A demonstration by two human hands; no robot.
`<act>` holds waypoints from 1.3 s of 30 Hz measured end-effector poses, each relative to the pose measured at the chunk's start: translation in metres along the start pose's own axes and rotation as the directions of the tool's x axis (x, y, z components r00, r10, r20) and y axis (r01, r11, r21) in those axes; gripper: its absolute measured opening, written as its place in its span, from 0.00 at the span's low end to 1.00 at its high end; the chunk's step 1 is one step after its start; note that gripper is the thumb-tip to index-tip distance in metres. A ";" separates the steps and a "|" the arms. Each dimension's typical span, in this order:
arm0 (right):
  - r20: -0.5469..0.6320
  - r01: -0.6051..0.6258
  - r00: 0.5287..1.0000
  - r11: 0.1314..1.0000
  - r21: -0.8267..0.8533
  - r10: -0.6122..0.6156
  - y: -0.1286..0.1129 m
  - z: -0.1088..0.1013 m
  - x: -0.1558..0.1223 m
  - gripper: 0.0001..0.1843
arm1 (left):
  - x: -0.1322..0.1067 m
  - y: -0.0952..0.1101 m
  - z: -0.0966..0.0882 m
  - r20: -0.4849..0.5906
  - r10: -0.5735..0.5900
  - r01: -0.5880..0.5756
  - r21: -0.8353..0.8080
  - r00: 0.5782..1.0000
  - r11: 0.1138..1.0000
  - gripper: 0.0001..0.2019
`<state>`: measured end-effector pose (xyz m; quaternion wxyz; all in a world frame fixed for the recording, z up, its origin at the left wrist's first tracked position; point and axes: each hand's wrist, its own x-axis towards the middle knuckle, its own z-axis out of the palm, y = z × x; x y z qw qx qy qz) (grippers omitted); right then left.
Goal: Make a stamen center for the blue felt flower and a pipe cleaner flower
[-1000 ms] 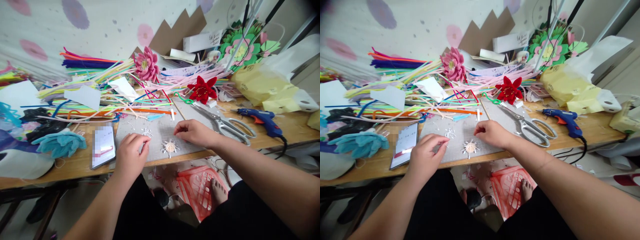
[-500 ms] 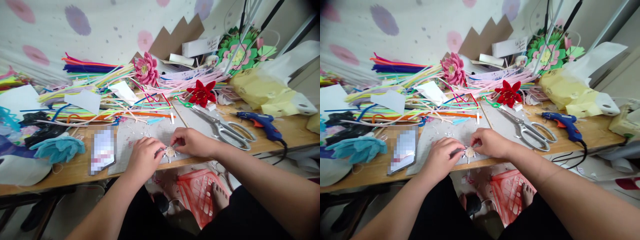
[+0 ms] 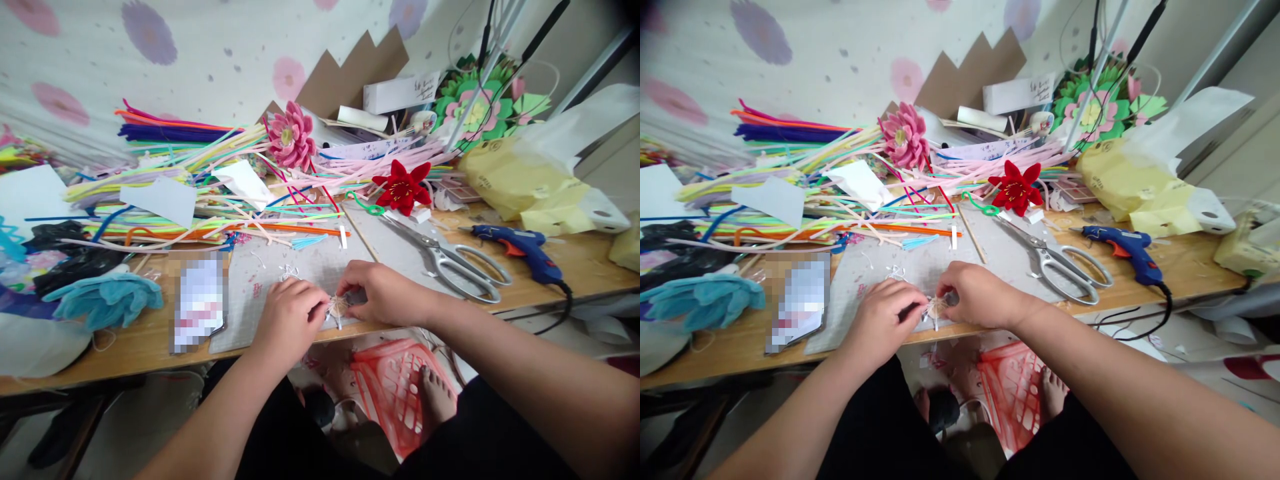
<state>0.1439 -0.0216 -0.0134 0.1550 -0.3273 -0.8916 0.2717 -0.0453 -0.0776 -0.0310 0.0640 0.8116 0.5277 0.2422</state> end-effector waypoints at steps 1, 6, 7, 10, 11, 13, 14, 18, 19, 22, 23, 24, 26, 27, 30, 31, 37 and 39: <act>-0.001 -0.011 1.000 1.000 -0.001 0.011 -0.001 0.000 0.000 0.12 | 0.000 0.000 0.000 0.000 -0.002 0.002 -0.003 1.000 1.000 0.06; 0.006 -0.016 1.000 1.000 -0.003 0.016 -0.003 0.002 0.002 0.11 | -0.001 -0.001 0.000 -0.026 -0.004 0.004 -0.014 1.000 1.000 0.07; 0.007 -0.012 1.000 1.000 -0.007 0.012 -0.003 0.002 0.002 0.11 | -0.002 -0.001 0.000 -0.032 0.000 -0.001 -0.017 0.999 1.000 0.07; 0.005 -0.012 1.000 1.000 -0.012 0.012 -0.003 0.003 0.002 0.10 | -0.003 -0.001 0.000 -0.042 0.019 -0.020 -0.013 0.999 1.000 0.08; 0.004 -0.013 1.000 1.000 -0.014 0.013 -0.003 0.003 0.002 0.10 | -0.003 -0.001 0.001 -0.042 0.025 -0.025 -0.009 0.999 1.000 0.08; 0.007 -0.012 1.000 1.000 -0.018 0.012 -0.004 0.004 0.002 0.10 | -0.003 -0.001 0.001 -0.043 0.033 -0.033 -0.001 0.999 0.999 0.08; 0.008 -0.011 1.000 1.000 -0.021 0.011 -0.004 0.004 0.002 0.10 | -0.004 -0.001 0.001 -0.045 0.037 -0.037 0.004 0.998 0.999 0.08; 0.001 -0.007 1.000 0.999 -0.034 0.007 -0.006 0.005 0.002 0.10 | -0.005 -0.001 0.001 -0.057 0.051 -0.049 0.030 0.997 0.998 0.08; -0.003 -0.005 1.000 0.999 -0.037 0.005 -0.006 0.005 0.001 0.10 | -0.006 -0.001 0.001 -0.060 0.054 -0.052 0.036 0.997 0.998 0.08; -0.011 -0.002 1.000 0.999 -0.047 0.002 -0.006 0.007 0.001 0.09 | -0.006 -0.001 0.001 -0.062 0.065 -0.062 0.049 0.996 0.997 0.08; -0.013 -0.003 1.000 0.999 -0.050 0.002 -0.006 0.008 0.000 0.09 | -0.007 -0.001 0.001 -0.059 0.070 -0.067 0.054 0.996 0.996 0.08; -0.015 -0.002 1.000 0.999 -0.053 0.002 -0.006 0.008 0.000 0.09 | -0.007 -0.001 0.001 -0.054 0.075 -0.072 0.059 0.996 0.996 0.08; -0.020 0.002 1.000 0.998 -0.056 -0.003 -0.006 0.009 0.000 0.09 | -0.007 -0.001 0.001 -0.042 0.082 -0.079 0.067 0.996 0.995 0.08; -0.022 0.005 1.000 0.998 -0.057 -0.006 -0.006 0.009 0.000 0.09 | -0.007 -0.001 0.001 -0.039 0.084 -0.081 0.071 0.996 0.994 0.08; -0.023 0.011 1.000 0.998 -0.057 -0.012 -0.006 0.010 0.001 0.09 | -0.007 -0.001 0.001 -0.032 0.089 -0.086 0.075 0.996 0.993 0.08; -0.024 0.011 1.000 0.998 -0.058 -0.012 -0.006 0.010 0.001 0.09 | -0.006 -0.001 0.000 -0.031 0.091 -0.088 0.074 0.995 0.993 0.08; -0.019 0.008 1.000 0.999 -0.049 -0.008 -0.005 0.010 0.001 0.08 | -0.006 -0.001 -0.002 -0.028 0.091 -0.090 0.039 0.995 0.995 0.08; -0.019 0.006 1.000 0.999 -0.050 -0.007 -0.005 0.010 0.001 0.08 | -0.006 -0.001 -0.003 -0.036 0.091 -0.090 0.033 0.995 0.995 0.08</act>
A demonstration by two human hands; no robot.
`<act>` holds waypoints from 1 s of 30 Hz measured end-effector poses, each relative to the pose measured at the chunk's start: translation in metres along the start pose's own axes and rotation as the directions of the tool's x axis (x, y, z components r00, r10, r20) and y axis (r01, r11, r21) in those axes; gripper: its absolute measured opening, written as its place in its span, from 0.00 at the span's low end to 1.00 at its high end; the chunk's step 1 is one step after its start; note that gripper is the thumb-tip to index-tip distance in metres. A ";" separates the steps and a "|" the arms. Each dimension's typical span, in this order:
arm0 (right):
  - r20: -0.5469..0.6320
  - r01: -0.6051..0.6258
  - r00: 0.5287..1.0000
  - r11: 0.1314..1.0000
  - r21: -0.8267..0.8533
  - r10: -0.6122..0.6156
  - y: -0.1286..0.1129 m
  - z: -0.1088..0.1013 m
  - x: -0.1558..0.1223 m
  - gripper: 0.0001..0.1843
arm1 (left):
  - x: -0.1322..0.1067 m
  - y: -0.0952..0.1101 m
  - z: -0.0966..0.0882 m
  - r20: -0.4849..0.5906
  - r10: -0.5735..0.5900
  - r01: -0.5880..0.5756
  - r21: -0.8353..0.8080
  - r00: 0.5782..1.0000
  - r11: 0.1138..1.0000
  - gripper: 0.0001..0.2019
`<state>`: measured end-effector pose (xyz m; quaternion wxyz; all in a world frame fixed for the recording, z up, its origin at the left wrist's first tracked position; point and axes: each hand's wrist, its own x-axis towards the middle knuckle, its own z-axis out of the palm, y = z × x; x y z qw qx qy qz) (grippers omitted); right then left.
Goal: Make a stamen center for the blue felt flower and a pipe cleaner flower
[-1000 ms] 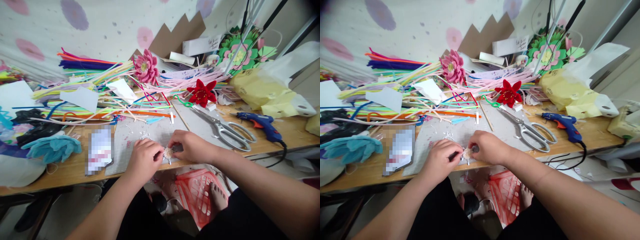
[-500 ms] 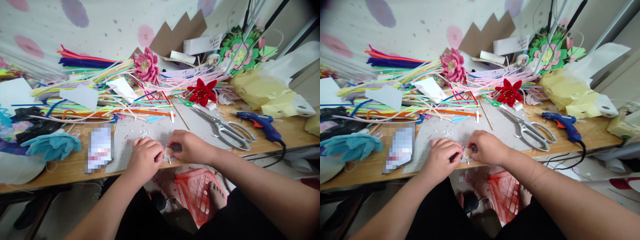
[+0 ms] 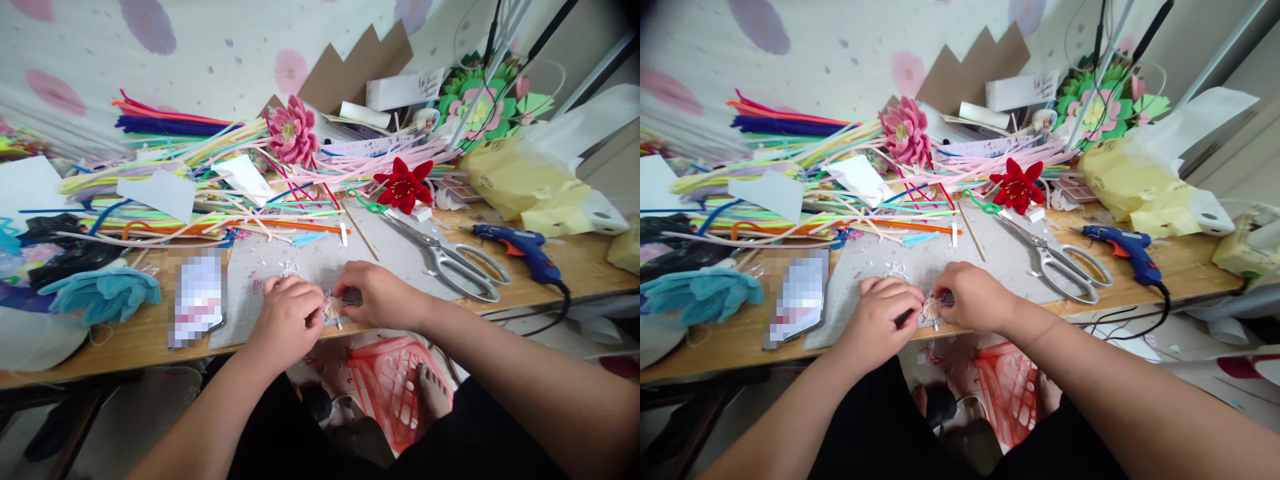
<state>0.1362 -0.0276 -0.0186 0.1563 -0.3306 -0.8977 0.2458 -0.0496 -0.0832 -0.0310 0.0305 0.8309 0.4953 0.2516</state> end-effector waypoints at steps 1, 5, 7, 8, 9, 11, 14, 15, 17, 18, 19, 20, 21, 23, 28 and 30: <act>-0.001 -0.001 1.000 1.000 -0.003 0.001 0.000 0.000 0.000 0.08 | 0.000 0.000 0.000 -0.004 0.001 -0.001 -0.002 1.000 1.000 0.08; 0.008 -0.009 1.000 1.000 0.000 0.009 0.000 -0.002 0.000 0.08 | -0.003 -0.001 -0.003 -0.032 0.010 -0.010 0.004 0.999 1.000 0.07; 0.015 -0.028 1.000 0.999 0.026 0.028 0.000 -0.004 0.000 0.09 | -0.005 -0.002 -0.005 -0.060 0.004 -0.003 0.023 0.998 1.000 0.06; 0.019 -0.040 0.999 0.998 0.043 0.039 -0.001 -0.006 0.000 0.10 | -0.006 -0.003 -0.007 -0.076 -0.006 0.008 0.036 0.997 0.999 0.06; 0.022 -0.052 0.998 0.997 0.062 0.051 -0.001 -0.007 -0.001 0.10 | -0.007 -0.004 -0.009 -0.091 -0.019 0.024 0.050 0.996 0.998 0.07; 0.031 -0.080 0.997 0.991 0.104 0.077 -0.001 -0.010 -0.001 0.10 | -0.009 -0.008 -0.014 -0.118 -0.053 0.062 0.073 0.992 0.995 0.07; 0.039 -0.132 0.991 0.976 0.172 0.127 0.000 -0.015 -0.001 0.08 | -0.013 -0.019 -0.023 -0.171 -0.118 0.139 0.113 0.978 0.984 0.05; 0.030 -0.149 0.989 0.970 0.190 0.146 0.001 -0.016 -0.001 0.07 | -0.014 -0.023 -0.027 -0.181 -0.147 0.172 0.129 0.972 0.977 0.05; -0.008 -0.172 0.984 0.962 0.214 0.177 0.003 -0.018 0.000 0.04 | -0.016 -0.032 -0.033 -0.159 -0.208 0.233 0.162 0.965 0.959 0.05; -0.032 -0.179 0.981 0.959 0.221 0.190 0.004 -0.019 0.001 0.04 | -0.017 -0.035 -0.035 -0.126 -0.234 0.254 0.177 0.964 0.951 0.05; -0.055 -0.184 0.978 0.956 0.228 0.201 0.005 -0.019 0.002 0.03 | -0.017 -0.037 -0.037 -0.081 -0.257 0.268 0.190 0.963 0.944 0.06; -0.073 -0.185 0.976 0.954 0.236 0.207 0.006 -0.019 0.002 0.03 | -0.017 -0.037 -0.038 -0.036 -0.276 0.278 0.203 0.960 0.939 0.06; -0.087 -0.183 0.974 0.952 0.246 0.209 0.006 -0.019 0.003 0.02 | -0.017 -0.037 -0.038 0.002 -0.293 0.286 0.214 0.956 0.934 0.07; -0.101 -0.170 0.974 0.949 0.266 0.203 0.005 -0.019 0.004 0.02 | -0.015 -0.034 -0.037 0.062 -0.320 0.298 0.230 0.945 0.926 0.06; -0.093 -0.146 0.980 0.950 0.277 0.178 -0.003 -0.018 0.005 0.02 | -0.012 -0.025 -0.034 0.124 -0.345 0.313 0.221 0.931 0.924 0.04; -0.096 -0.135 0.982 0.955 0.263 0.165 -0.006 -0.018 0.006 0.02 | -0.012 -0.024 -0.033 0.137 -0.334 0.301 0.213 0.933 0.929 0.04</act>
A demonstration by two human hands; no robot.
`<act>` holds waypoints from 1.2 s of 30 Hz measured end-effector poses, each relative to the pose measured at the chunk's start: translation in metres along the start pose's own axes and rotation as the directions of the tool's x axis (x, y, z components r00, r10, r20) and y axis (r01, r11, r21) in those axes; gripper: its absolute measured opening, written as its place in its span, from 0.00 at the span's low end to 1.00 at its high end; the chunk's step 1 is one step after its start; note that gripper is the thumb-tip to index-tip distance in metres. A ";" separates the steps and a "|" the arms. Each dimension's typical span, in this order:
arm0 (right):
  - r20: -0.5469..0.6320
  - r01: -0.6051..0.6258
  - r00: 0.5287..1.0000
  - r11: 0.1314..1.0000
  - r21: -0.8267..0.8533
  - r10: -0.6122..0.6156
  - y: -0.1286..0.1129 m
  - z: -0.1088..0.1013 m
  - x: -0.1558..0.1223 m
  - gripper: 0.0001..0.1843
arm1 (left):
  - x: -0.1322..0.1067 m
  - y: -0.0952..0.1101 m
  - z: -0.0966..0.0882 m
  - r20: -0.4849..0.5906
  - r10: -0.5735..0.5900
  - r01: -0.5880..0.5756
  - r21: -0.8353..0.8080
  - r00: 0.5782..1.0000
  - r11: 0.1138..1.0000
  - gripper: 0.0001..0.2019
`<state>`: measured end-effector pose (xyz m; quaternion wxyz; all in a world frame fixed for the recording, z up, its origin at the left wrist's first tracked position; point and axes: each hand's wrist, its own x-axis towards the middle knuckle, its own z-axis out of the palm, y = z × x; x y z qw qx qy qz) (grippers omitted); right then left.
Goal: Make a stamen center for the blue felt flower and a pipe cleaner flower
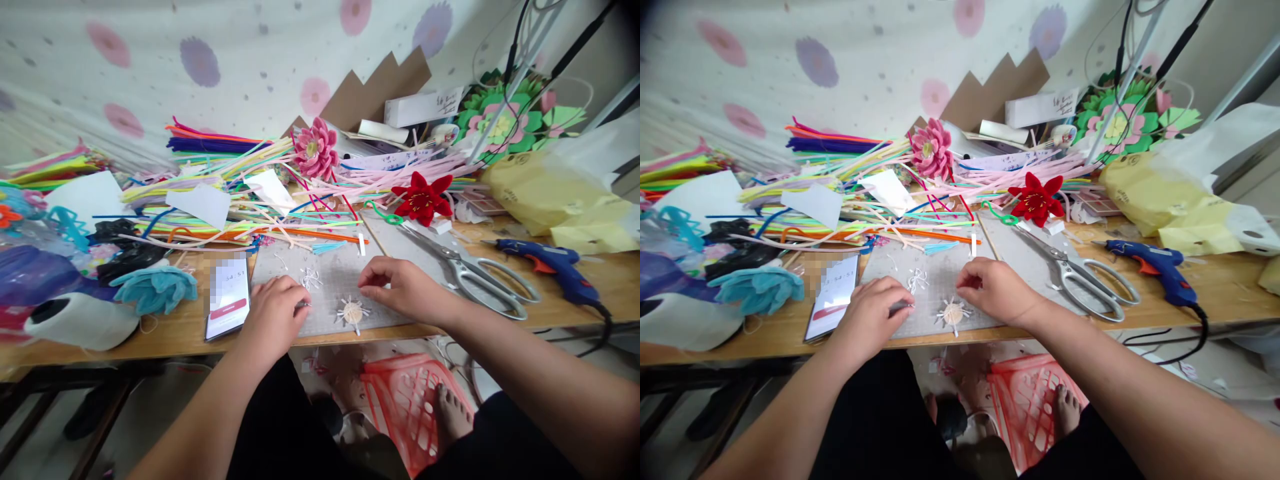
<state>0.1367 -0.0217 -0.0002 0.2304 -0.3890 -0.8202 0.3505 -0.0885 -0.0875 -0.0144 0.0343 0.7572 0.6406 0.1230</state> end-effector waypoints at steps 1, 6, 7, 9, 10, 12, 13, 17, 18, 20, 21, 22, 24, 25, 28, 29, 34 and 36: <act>-0.002 0.007 1.000 1.000 -0.004 -0.007 -0.001 0.000 0.000 0.02 | 0.000 0.000 0.000 0.002 0.011 -0.011 0.001 1.000 1.000 0.05; -0.020 0.020 1.000 1.000 0.004 -0.020 -0.002 0.001 0.003 0.02 | 0.006 -0.007 0.000 -0.007 0.070 -0.070 -0.051 0.998 0.996 0.06; -0.022 0.024 0.999 1.000 0.010 -0.024 -0.003 0.001 0.004 0.02 | 0.009 -0.009 -0.001 -0.029 0.068 -0.070 -0.098 0.997 0.993 0.05; -0.037 0.040 0.999 0.999 0.029 -0.039 -0.004 0.002 0.007 0.03 | 0.014 -0.012 -0.007 -0.096 0.040 -0.061 -0.225 0.995 0.972 0.05; -0.051 0.055 0.997 0.998 0.044 -0.053 -0.005 0.003 0.009 0.04 | 0.017 -0.012 -0.011 -0.121 0.016 -0.050 -0.288 0.993 0.956 0.04; -0.091 0.099 0.992 0.992 0.074 -0.093 -0.008 0.006 0.014 0.07 | 0.022 -0.012 -0.021 -0.123 -0.044 -0.007 -0.385 0.991 0.923 0.03; -0.105 0.125 0.988 0.989 0.084 -0.117 -0.010 0.007 0.017 0.08 | 0.025 -0.010 -0.025 -0.111 -0.067 0.014 -0.423 0.992 0.906 0.03; -0.108 0.190 0.978 0.977 0.099 -0.179 -0.021 0.016 0.030 0.15 | 0.034 0.000 -0.036 -0.102 -0.064 -0.003 -0.547 0.993 0.837 0.04; -0.110 0.200 0.976 0.974 0.104 -0.189 -0.023 0.018 0.033 0.16 | 0.036 0.002 -0.036 -0.098 -0.056 -0.012 -0.583 0.994 0.812 0.03; -0.126 0.214 0.972 0.970 0.119 -0.199 -0.027 0.022 0.039 0.14 | 0.040 0.006 -0.034 -0.082 -0.048 -0.017 -0.652 0.995 0.758 0.02; -0.137 0.206 0.973 0.970 0.127 -0.188 -0.028 0.023 0.041 0.11 | 0.041 0.007 -0.032 -0.080 -0.045 -0.022 -0.681 0.996 0.732 0.01; -0.147 0.184 0.976 0.973 0.140 -0.163 -0.028 0.024 0.043 0.09 | 0.042 0.007 -0.030 -0.084 -0.044 -0.028 -0.705 0.996 0.708 0.01; -0.151 0.117 0.984 0.977 0.178 -0.091 -0.029 0.024 0.046 0.05 | 0.043 0.006 -0.026 -0.099 -0.048 -0.042 -0.746 0.994 0.664 0.02; -0.147 0.089 0.987 0.975 0.203 -0.059 -0.030 0.024 0.048 0.04 | 0.044 0.006 -0.025 -0.097 -0.049 -0.044 -0.770 0.994 0.637 0.03; -0.108 0.061 0.994 0.951 0.302 -0.029 -0.032 0.022 0.050 0.03 | 0.044 0.003 -0.023 -0.065 -0.061 -0.020 -0.831 0.996 0.556 0.05; -0.098 0.057 0.995 0.941 0.334 -0.026 -0.032 0.022 0.050 0.03 | 0.044 0.003 -0.023 -0.051 -0.070 -0.005 -0.843 0.996 0.538 0.05; -0.088 0.047 0.996 0.937 0.347 -0.017 -0.034 0.023 0.052 0.01 | 0.044 0.000 -0.020 -0.039 -0.056 -0.007 -0.879 0.998 0.476 0.06; -0.097 0.056 0.995 0.954 0.293 -0.028 -0.034 0.023 0.052 0.02 | 0.043 -0.001 -0.019 -0.034 -0.026 -0.017 -0.876 0.999 0.483 0.07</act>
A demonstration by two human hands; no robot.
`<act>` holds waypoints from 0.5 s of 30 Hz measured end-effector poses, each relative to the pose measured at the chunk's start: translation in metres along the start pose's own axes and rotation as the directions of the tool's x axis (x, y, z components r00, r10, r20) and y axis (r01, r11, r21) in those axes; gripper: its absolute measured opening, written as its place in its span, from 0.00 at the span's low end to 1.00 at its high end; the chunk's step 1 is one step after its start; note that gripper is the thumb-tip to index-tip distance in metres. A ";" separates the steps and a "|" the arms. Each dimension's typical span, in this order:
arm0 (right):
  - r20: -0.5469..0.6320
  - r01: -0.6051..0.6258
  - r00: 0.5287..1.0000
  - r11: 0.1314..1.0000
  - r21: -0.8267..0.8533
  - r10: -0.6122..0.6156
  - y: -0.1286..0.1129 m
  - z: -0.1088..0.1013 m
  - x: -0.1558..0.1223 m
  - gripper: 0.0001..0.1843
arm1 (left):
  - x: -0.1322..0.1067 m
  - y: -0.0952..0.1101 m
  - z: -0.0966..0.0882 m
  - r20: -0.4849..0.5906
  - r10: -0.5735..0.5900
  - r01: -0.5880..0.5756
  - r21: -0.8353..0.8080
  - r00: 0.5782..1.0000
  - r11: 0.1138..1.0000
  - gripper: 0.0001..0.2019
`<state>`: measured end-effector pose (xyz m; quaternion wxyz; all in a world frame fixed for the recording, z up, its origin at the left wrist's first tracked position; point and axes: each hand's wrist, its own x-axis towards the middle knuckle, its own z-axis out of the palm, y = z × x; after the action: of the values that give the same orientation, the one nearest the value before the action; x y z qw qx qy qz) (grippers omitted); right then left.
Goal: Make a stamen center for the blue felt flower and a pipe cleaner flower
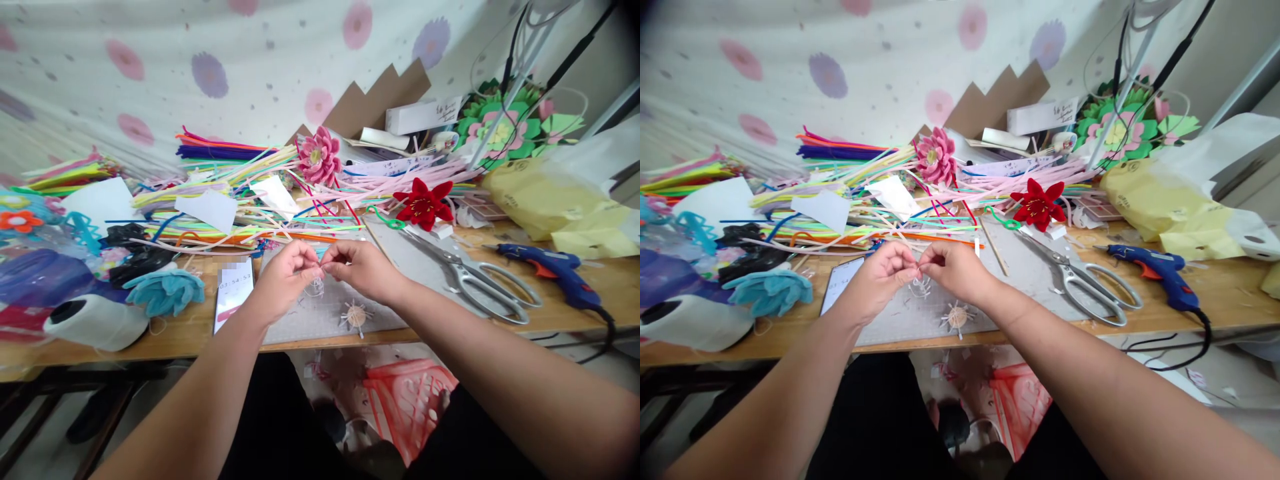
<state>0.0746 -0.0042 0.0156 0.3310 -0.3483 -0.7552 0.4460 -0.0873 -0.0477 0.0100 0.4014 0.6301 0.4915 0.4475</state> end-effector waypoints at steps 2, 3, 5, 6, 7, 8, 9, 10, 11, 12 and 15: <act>-0.021 0.019 1.000 0.999 -0.045 -0.020 0.001 -0.001 0.001 0.02 | -0.002 -0.001 -0.001 0.052 -0.005 0.001 0.091 0.999 0.996 0.08; -0.039 0.028 0.999 0.998 -0.057 -0.030 0.002 -0.001 0.002 0.02 | -0.003 -0.001 -0.002 0.079 -0.012 -0.002 0.184 0.997 0.983 0.08; -0.076 0.041 0.996 0.998 -0.057 -0.046 0.004 -0.003 0.004 0.02 | -0.004 -0.002 -0.003 0.094 -0.032 -0.009 0.407 0.995 0.914 0.06; -0.093 0.047 0.994 0.998 -0.049 -0.051 0.005 -0.004 0.005 0.02 | -0.005 -0.003 -0.003 0.085 -0.037 -0.010 0.495 0.996 0.869 0.05; -0.111 0.052 0.992 0.998 -0.040 -0.056 0.006 -0.005 0.006 0.02 | -0.005 -0.004 -0.004 0.069 -0.036 -0.008 0.558 0.997 0.830 0.04; -0.129 0.058 0.990 0.998 -0.032 -0.061 0.006 -0.007 0.007 0.03 | -0.005 -0.005 -0.006 0.051 -0.032 -0.004 0.599 0.998 0.801 0.03; -0.144 0.063 0.987 0.998 -0.026 -0.066 0.006 -0.009 0.008 0.03 | -0.005 -0.007 -0.007 0.032 -0.027 0.001 0.624 0.999 0.781 0.03; -0.155 0.067 0.985 0.997 -0.025 -0.070 0.006 -0.011 0.008 0.03 | -0.005 -0.008 -0.009 0.016 -0.020 0.005 0.642 1.000 0.766 0.03; -0.160 0.068 0.984 0.997 -0.029 -0.072 0.005 -0.013 0.008 0.03 | -0.005 -0.009 -0.011 -0.004 -0.010 0.010 0.665 1.000 0.747 0.02; -0.161 0.067 0.984 0.997 -0.041 -0.073 0.004 -0.015 0.007 0.03 | -0.005 -0.009 -0.012 -0.026 0.004 0.015 0.687 1.000 0.726 0.02; -0.148 0.064 0.986 0.993 -0.099 -0.078 -0.003 -0.020 0.002 0.03 | -0.006 -0.005 -0.013 -0.076 0.040 0.026 0.704 0.996 0.709 0.06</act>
<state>0.0887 0.0052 0.0261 0.3862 -0.3693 -0.7600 0.3700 -0.1019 -0.0522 0.0080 0.1077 0.7177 0.6392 0.2544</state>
